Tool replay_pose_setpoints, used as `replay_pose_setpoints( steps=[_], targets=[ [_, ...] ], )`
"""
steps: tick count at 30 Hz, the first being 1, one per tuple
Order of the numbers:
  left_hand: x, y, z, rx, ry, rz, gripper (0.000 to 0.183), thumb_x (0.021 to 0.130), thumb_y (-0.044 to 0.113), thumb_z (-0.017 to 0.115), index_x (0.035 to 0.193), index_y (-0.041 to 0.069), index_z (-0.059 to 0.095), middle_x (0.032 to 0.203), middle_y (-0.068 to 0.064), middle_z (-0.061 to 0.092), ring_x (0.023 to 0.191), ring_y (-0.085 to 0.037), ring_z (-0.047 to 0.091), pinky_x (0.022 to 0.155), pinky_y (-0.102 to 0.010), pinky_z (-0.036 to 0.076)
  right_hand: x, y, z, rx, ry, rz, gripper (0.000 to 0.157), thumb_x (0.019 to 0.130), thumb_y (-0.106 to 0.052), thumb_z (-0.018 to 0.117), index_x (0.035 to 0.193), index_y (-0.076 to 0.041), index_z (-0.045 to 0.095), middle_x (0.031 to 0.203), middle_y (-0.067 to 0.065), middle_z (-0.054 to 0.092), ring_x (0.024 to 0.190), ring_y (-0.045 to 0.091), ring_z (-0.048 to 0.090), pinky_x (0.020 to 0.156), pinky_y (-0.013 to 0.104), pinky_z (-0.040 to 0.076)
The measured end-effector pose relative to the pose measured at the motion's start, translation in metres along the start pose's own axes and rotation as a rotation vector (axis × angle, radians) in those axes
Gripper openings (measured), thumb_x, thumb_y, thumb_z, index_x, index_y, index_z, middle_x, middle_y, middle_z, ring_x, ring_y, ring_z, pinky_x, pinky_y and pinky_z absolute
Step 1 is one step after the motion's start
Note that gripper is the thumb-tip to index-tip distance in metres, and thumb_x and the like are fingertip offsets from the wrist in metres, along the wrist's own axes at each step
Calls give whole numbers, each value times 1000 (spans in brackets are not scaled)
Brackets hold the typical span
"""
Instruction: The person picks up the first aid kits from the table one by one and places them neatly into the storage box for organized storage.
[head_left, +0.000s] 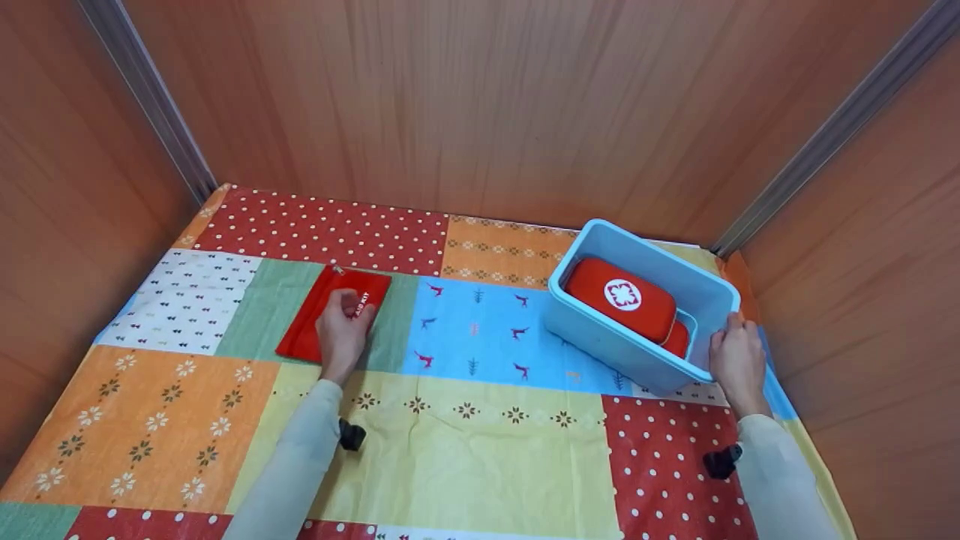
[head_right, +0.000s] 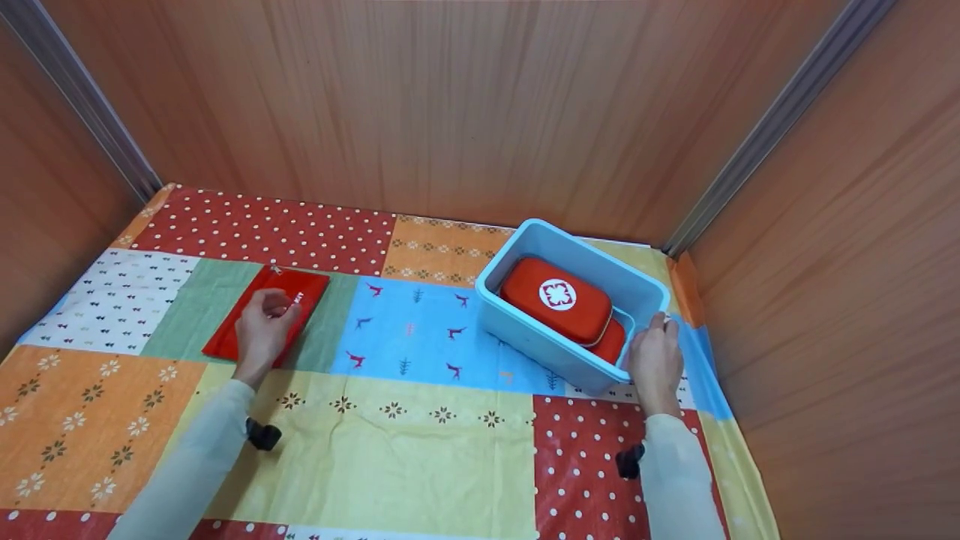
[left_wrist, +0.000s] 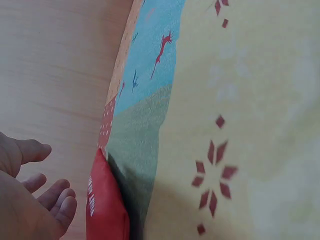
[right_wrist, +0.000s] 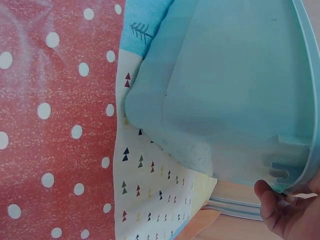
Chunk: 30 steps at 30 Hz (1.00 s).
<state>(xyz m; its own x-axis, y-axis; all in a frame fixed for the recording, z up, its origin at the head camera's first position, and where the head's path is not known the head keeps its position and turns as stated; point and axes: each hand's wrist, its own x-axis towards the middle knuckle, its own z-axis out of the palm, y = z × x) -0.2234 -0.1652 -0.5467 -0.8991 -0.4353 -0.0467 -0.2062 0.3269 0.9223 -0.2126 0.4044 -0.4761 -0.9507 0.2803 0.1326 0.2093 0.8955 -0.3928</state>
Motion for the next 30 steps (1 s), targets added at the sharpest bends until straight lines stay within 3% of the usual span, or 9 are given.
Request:
replay_pose_setpoints(
  steps=[12, 21, 30],
  targets=[
    [-29, -12, -39, 7, 36, -67, 48, 92, 22, 69, 134, 12, 48, 136, -11, 54, 121, -28, 50, 102, -43, 49, -1, 0, -1, 28, -23, 15, 44, 103, -18, 43, 142, 3, 37, 120, 28, 47, 107, 46, 54, 93, 62, 49],
    [-33, -28, -62, 76, 69, -128, 49, 95, 20, 65, 139, 9, 45, 139, -14, 52, 123, -31, 48, 105, -44, 45, 0, 1, -1, 19, -24, 16, 44, 104, -19, 42, 142, 3, 37, 120, 29, 47, 107, 45, 53, 95, 62, 48],
    [-28, -47, -77, 167, 173, -48, 44, 93, 18, 66, 131, 0, 51, 124, -22, 53, 114, -34, 45, 94, -45, 40, 2, 0, 1, 6, 14, -9, 40, 102, -14, 43, 136, 7, 41, 113, 30, 47, 102, 48, 54, 90, 63, 49]
  ],
)
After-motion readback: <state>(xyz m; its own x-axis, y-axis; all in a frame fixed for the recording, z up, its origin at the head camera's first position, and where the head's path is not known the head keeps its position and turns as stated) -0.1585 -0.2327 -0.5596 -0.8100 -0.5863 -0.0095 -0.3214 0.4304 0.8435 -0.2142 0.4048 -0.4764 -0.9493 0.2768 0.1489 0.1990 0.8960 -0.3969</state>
